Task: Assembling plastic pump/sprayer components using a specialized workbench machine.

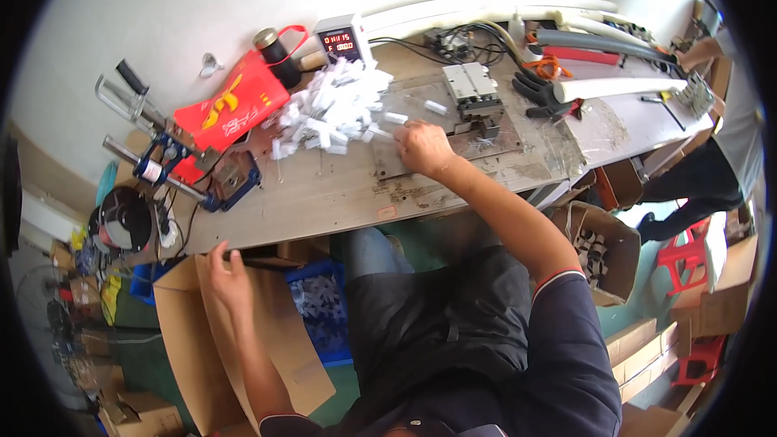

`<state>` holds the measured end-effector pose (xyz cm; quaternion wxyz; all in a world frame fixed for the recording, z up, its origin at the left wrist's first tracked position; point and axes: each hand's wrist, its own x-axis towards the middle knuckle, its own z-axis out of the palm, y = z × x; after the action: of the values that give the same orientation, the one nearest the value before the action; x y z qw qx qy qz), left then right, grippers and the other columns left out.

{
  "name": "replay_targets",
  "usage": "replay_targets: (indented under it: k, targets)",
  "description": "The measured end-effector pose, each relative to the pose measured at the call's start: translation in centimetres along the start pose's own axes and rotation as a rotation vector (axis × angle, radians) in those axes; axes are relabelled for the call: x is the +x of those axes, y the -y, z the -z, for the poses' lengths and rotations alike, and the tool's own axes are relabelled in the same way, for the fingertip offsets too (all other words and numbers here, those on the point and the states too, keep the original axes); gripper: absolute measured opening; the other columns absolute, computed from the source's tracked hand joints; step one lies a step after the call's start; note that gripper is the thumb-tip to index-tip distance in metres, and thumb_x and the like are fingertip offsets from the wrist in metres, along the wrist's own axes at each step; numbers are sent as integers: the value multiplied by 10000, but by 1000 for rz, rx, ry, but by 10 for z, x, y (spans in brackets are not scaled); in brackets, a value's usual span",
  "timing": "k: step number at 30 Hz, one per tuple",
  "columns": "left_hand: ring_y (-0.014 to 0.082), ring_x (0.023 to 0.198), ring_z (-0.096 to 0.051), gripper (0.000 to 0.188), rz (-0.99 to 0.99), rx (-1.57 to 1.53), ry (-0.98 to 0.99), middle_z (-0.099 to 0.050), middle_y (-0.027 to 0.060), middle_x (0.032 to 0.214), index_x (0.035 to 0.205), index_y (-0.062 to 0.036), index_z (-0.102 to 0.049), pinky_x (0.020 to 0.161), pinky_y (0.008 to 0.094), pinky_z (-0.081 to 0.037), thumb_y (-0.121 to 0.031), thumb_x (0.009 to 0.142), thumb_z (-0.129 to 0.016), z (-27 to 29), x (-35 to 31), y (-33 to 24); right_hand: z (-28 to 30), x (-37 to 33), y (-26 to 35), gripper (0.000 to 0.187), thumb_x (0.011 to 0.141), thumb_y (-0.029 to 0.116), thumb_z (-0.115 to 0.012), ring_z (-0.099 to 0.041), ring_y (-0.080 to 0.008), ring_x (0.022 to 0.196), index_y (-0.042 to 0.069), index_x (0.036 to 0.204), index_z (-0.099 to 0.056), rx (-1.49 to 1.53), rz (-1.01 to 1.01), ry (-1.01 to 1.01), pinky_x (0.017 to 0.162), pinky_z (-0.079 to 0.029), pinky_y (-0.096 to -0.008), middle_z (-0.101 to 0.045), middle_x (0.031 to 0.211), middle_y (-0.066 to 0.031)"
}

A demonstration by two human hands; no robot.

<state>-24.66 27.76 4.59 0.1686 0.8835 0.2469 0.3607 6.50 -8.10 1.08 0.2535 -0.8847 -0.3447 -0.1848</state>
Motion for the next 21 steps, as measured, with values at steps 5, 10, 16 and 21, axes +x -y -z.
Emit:
replay_targets:
  k: [5,10,16,21]
  targets:
    - [356,1119,-629,251,-214,-211,172,-680,148,1154,1146,-40,-690,996,440,-495,-44,897,-714,-68,-5,-80,38,-52,-4,204,884,244,-722,-717,-380,765,43,873,-754,340,-416,-83,701,-558,-443,-721,800,-189]
    - [348,1108,-638,248,-443,-433,302,-694,140,1137,1153,-59,-702,974,434,-510,-48,906,-710,-143,10,-185,77,-101,-50,209,838,233,-693,-708,-351,720,29,833,-741,313,-663,-163,692,-546,-429,-708,760,-182]
    - [329,1044,-653,167,-467,-616,350,-706,116,1090,1076,-58,-707,912,431,-525,-47,910,-693,-240,19,-257,82,-93,-59,220,780,219,-663,-701,-374,736,11,794,-733,314,-762,-128,730,-544,-450,-703,753,-200]
    - [282,939,-680,112,-563,-532,221,-719,92,1010,1033,-57,-724,814,393,-549,-49,931,-679,-263,14,-253,80,-86,-54,221,786,223,-662,-705,-371,748,15,793,-736,245,-829,-141,737,-547,-446,-710,762,-198]
